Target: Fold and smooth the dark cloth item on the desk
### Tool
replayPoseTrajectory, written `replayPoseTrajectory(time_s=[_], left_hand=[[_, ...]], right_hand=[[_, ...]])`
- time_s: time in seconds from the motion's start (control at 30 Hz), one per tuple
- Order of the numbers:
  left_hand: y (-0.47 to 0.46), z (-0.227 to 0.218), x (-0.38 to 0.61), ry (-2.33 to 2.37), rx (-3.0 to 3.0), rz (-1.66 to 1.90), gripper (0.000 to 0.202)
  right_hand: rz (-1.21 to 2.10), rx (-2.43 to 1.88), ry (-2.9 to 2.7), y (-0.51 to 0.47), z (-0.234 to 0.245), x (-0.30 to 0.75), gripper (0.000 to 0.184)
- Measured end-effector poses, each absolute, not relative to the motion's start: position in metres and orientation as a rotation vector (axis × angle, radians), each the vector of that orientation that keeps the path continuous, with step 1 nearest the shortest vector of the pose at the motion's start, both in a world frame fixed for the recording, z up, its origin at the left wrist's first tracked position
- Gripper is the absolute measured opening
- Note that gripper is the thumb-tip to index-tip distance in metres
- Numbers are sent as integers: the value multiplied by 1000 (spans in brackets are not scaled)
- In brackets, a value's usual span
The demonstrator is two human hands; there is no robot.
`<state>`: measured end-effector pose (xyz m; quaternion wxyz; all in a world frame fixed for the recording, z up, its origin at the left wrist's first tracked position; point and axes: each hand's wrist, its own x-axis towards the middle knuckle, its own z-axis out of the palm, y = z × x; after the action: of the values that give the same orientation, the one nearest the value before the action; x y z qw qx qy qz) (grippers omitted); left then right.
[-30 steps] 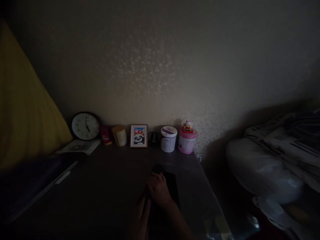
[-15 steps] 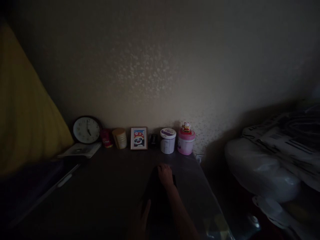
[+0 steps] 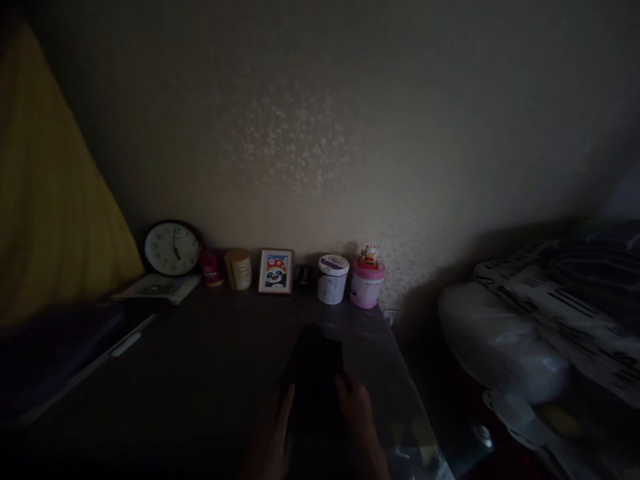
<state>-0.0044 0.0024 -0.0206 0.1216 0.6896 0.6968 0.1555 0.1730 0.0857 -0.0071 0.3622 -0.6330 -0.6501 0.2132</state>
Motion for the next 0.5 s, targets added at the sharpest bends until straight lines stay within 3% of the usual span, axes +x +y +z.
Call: replayPoseTrajectory(time_s=[0.1,0.3,0.5], left_hand=[[4,-20,-1,2053,1940,511,65],[6,-28,-2,2077,1876,771,42],[4,-21,-6,2057,1880,833,37]], right_hand=[[525,-1656,-1719,80,-8,164,38],[484,-1671,-1768,84,3,139,39],[651,-1501,-1872,93,22,98,41]])
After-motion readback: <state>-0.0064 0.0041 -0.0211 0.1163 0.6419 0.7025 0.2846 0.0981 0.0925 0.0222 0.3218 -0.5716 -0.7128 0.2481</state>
